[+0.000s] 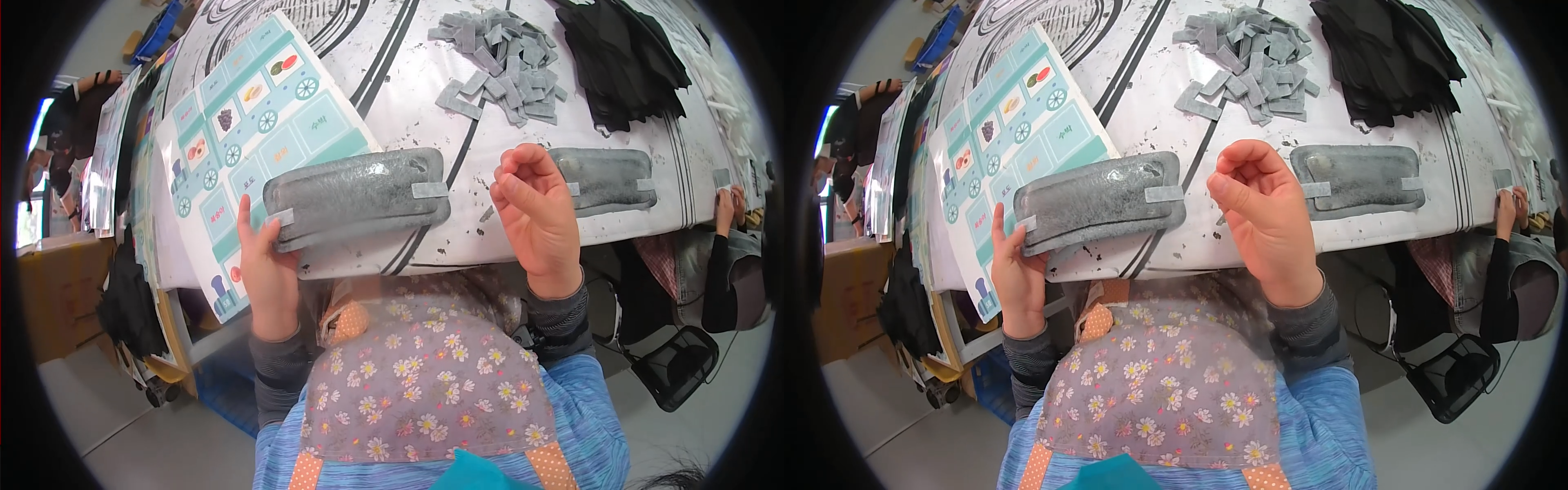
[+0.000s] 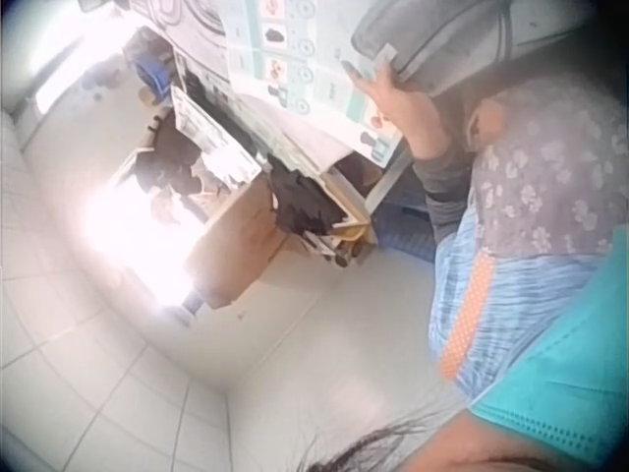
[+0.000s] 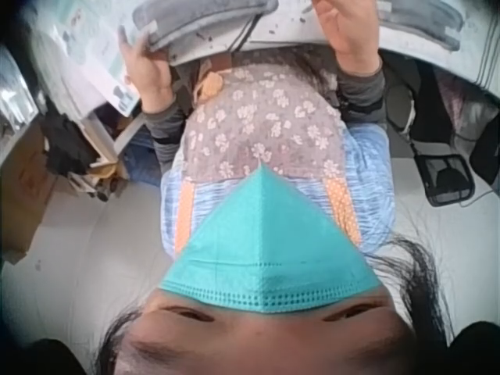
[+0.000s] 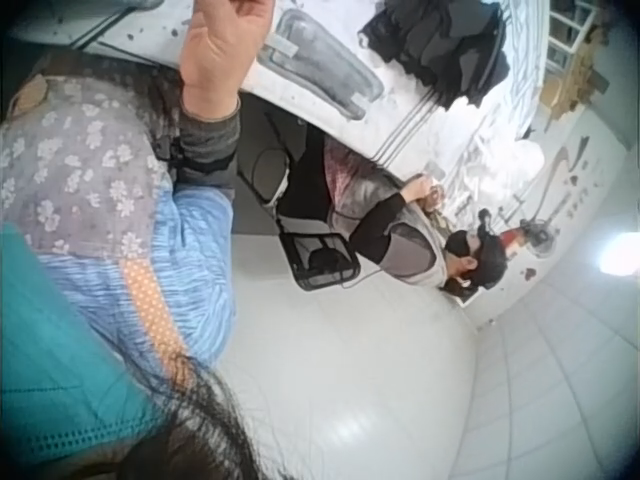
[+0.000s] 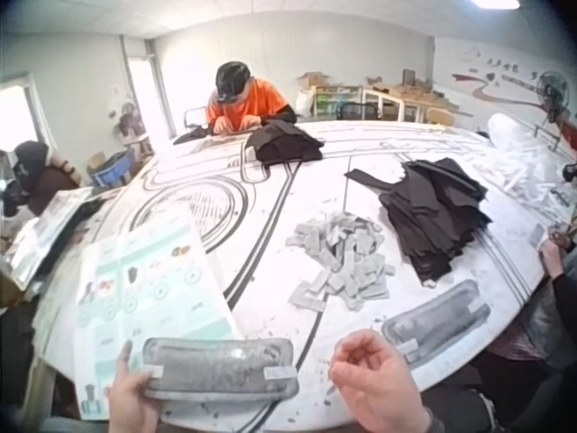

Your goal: Manually applying small grey strips to the edges of grey fabric shoe components based on a template sheet.

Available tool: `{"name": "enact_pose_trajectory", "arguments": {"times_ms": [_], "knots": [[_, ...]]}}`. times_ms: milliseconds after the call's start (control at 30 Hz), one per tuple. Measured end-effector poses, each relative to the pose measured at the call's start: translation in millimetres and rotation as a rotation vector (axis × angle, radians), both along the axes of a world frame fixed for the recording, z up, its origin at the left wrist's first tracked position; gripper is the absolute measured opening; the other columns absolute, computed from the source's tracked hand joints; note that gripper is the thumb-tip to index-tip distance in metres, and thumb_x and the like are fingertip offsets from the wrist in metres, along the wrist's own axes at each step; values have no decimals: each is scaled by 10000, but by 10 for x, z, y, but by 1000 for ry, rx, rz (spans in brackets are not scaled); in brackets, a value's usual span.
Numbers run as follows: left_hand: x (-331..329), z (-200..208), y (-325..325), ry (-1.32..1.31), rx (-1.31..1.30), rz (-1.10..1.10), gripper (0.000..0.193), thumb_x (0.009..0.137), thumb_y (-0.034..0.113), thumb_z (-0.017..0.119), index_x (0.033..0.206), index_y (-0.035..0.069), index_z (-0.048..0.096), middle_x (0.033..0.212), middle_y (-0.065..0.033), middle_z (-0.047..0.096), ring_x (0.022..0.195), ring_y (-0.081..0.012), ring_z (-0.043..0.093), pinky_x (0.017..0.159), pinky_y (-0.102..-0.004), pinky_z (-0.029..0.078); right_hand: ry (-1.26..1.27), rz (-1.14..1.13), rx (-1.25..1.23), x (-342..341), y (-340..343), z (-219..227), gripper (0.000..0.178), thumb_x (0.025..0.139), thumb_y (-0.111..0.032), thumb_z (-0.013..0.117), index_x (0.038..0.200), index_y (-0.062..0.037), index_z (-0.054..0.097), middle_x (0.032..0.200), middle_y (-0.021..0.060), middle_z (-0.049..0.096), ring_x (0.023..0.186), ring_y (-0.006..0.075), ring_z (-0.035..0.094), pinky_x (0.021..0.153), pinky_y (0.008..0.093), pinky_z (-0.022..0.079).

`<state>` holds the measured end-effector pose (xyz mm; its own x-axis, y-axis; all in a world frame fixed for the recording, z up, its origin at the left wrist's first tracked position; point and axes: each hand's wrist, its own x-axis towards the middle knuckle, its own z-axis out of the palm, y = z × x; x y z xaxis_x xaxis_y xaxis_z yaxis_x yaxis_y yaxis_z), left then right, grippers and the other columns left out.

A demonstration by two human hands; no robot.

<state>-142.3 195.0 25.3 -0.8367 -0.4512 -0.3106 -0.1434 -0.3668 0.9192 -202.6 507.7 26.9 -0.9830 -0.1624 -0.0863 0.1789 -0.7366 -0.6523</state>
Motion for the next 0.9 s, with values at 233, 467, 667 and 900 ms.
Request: {"name": "enact_pose_trajectory", "arguments": {"times_ms": [233, 467, 667, 900], "knots": [[19, 57, -18, -28, 98, -26, 686, 964, 34, 509, 1600, 119, 265, 1445, -154, 531, 1268, -292, 585, 1050, -471, 485, 58, -22, 187, 51, 39, -48, 250, 861, 69, 760, 1082, -11, 677, 1019, 61, 707, 933, 117, 652, 855, 252, 529], [-16, -31, -68, -9, 56, -92, 742, 949, 39, 549, 1609, 109, 220, 1491, -148, 484, 1313, -303, 541, 1101, -484, 434, 185, -43, 357, 103, 64, 10, 188, 830, 95, 771, 984, -3, 724, 982, 92, 742, 893, 127, 682, 820, 259, 555], [-34, -31, 114, 42, -541, 122, 815, 942, 83, 618, 1620, 82, 167, 1524, -163, 425, 1317, -298, 528, 1080, -457, 442, 180, -37, 361, 100, 54, -29, 161, 840, 97, 757, 970, 9, 720, 1013, 118, 751, 958, 167, 713, 839, 278, 570], [124, 409, 447, 237, -924, -357, 186, 994, 37, 621, 1157, -11, 697, 949, -72, 737, 878, -150, 698, 849, -288, 531, -70, 183, 239, 113, -62, 195, 221, 954, 29, 654, 1173, 5, 635, 1163, 160, 715, 1063, 228, 719, 902, 309, 577]]}}
